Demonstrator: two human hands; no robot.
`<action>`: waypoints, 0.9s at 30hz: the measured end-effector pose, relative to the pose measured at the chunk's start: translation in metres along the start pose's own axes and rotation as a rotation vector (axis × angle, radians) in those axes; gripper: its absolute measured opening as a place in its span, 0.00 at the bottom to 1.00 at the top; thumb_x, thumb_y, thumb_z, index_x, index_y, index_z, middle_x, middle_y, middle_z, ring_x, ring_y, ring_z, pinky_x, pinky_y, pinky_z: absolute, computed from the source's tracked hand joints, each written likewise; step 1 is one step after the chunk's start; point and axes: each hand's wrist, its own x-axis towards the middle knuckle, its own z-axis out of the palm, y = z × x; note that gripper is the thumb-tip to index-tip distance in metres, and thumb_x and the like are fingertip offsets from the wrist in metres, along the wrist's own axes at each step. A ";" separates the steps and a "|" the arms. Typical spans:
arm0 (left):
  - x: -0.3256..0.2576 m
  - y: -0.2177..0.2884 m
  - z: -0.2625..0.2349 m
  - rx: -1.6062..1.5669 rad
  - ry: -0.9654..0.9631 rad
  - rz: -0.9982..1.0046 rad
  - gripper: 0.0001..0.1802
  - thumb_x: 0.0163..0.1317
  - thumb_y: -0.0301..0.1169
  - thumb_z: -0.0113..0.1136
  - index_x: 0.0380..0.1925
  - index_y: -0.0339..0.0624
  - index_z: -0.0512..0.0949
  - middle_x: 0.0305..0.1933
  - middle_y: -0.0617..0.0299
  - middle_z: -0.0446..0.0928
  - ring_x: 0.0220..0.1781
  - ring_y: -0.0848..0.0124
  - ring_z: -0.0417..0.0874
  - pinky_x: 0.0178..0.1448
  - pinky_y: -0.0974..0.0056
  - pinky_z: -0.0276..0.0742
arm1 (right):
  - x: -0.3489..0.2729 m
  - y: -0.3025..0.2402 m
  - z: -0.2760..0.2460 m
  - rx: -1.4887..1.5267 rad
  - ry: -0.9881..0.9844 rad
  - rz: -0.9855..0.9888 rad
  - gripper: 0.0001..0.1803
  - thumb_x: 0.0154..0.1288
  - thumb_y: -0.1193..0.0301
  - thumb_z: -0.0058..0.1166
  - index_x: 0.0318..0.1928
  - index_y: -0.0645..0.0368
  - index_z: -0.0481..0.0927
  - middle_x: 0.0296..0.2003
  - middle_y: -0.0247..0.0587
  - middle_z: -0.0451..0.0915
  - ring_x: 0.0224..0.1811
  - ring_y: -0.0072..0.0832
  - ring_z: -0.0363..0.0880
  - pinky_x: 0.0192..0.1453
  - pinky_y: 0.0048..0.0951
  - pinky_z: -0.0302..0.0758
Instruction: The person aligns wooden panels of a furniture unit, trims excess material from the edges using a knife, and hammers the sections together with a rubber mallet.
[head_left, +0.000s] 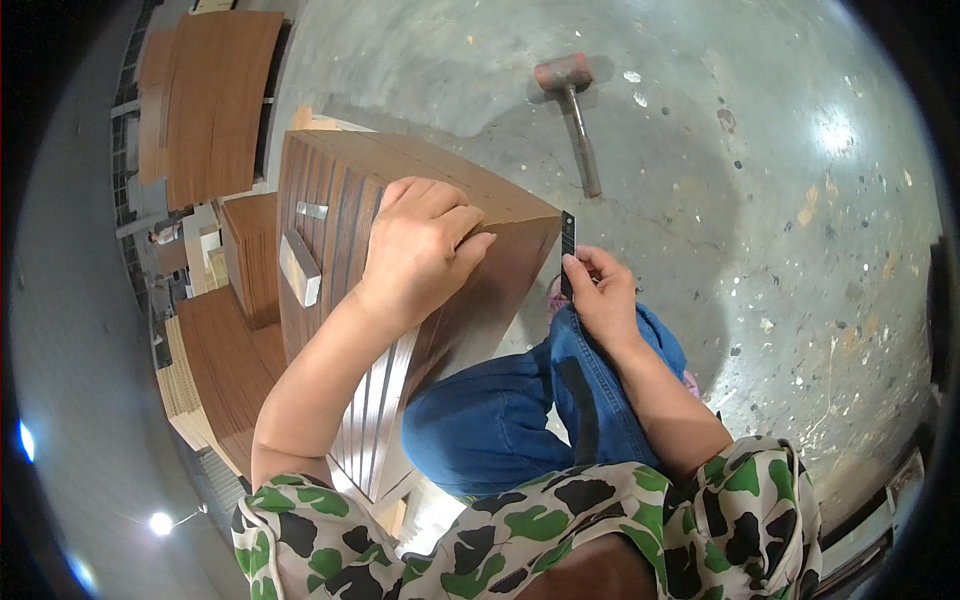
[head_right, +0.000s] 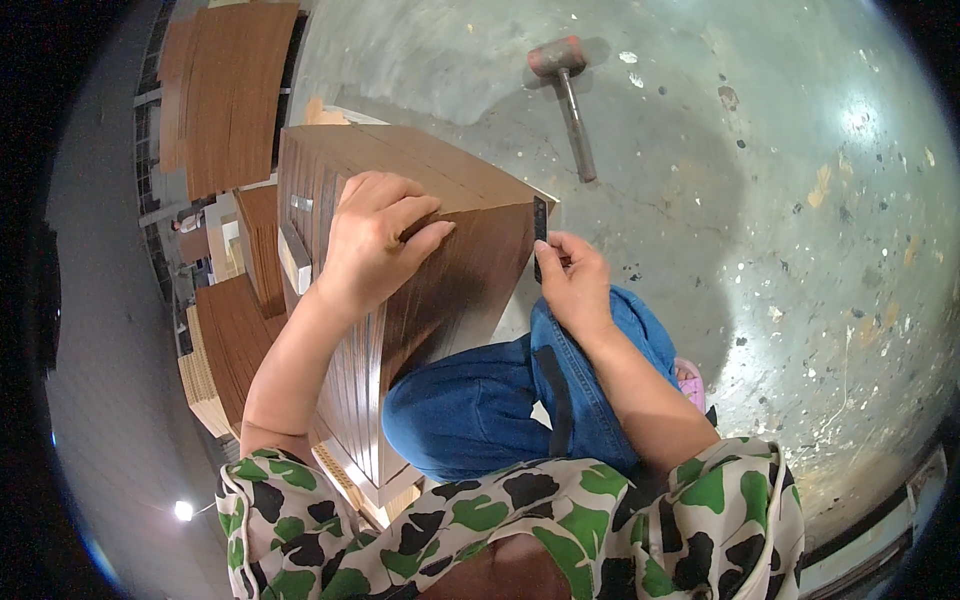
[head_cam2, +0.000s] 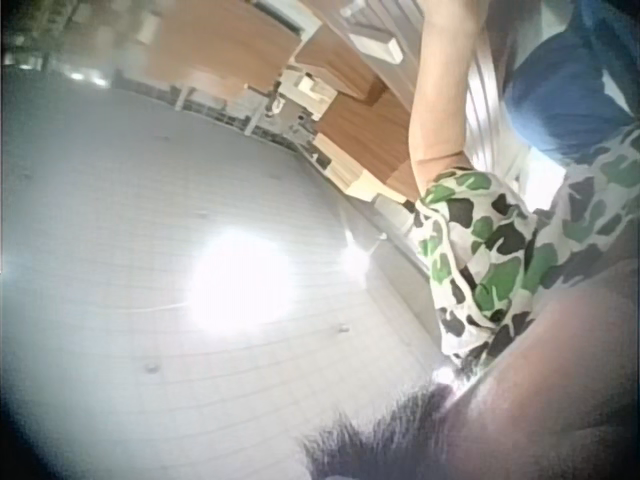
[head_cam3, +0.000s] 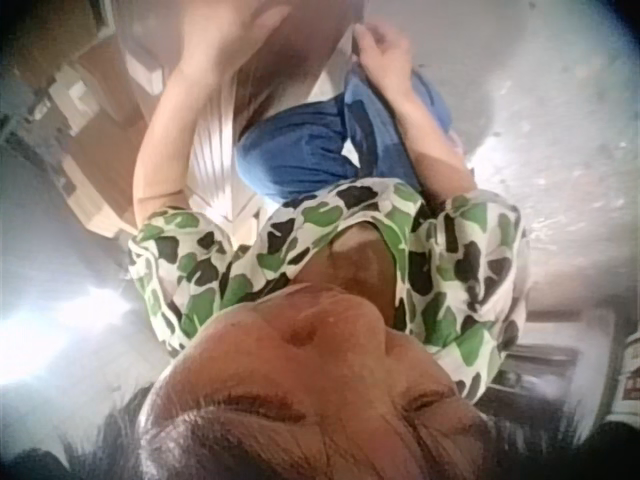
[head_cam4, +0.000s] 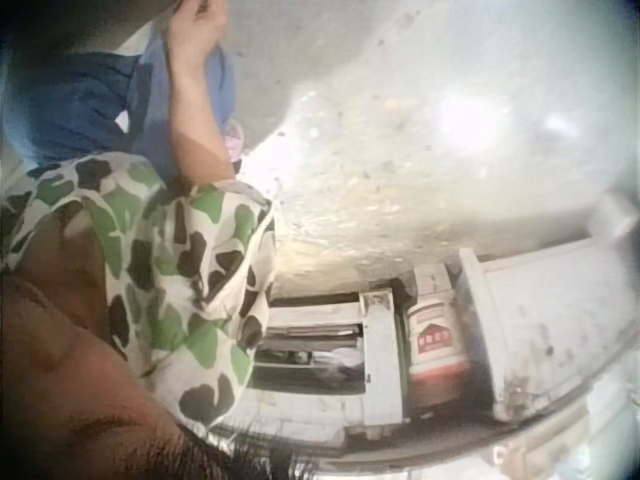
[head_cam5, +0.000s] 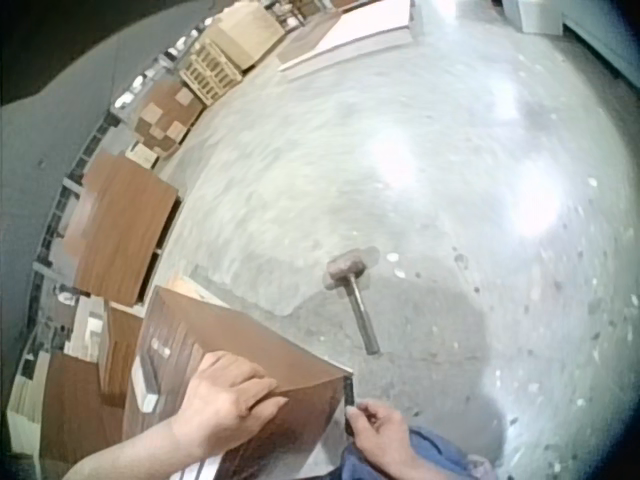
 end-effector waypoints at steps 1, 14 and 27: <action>0.001 0.000 0.000 0.002 -0.016 0.010 0.08 0.45 0.28 0.69 0.26 0.41 0.80 0.31 0.62 0.78 0.38 0.62 0.77 0.49 0.60 0.69 | 0.000 0.002 0.000 0.008 0.011 0.009 0.11 0.63 0.70 0.57 0.39 0.67 0.80 0.24 0.35 0.78 0.25 0.17 0.73 0.30 0.21 0.70; 0.006 -0.002 -0.002 0.019 -0.081 0.072 0.06 0.47 0.26 0.67 0.24 0.41 0.78 0.31 0.62 0.77 0.37 0.62 0.77 0.49 0.60 0.69 | 0.008 0.003 0.001 -0.010 0.012 0.011 0.11 0.62 0.70 0.58 0.39 0.67 0.80 0.23 0.35 0.79 0.24 0.17 0.73 0.29 0.22 0.70; 0.009 -0.002 -0.001 0.053 -0.077 0.108 0.07 0.46 0.25 0.67 0.22 0.42 0.76 0.28 0.63 0.75 0.36 0.64 0.75 0.50 0.61 0.67 | 0.009 -0.001 -0.001 0.028 -0.005 -0.001 0.09 0.63 0.71 0.56 0.38 0.65 0.81 0.23 0.34 0.79 0.24 0.17 0.73 0.28 0.22 0.70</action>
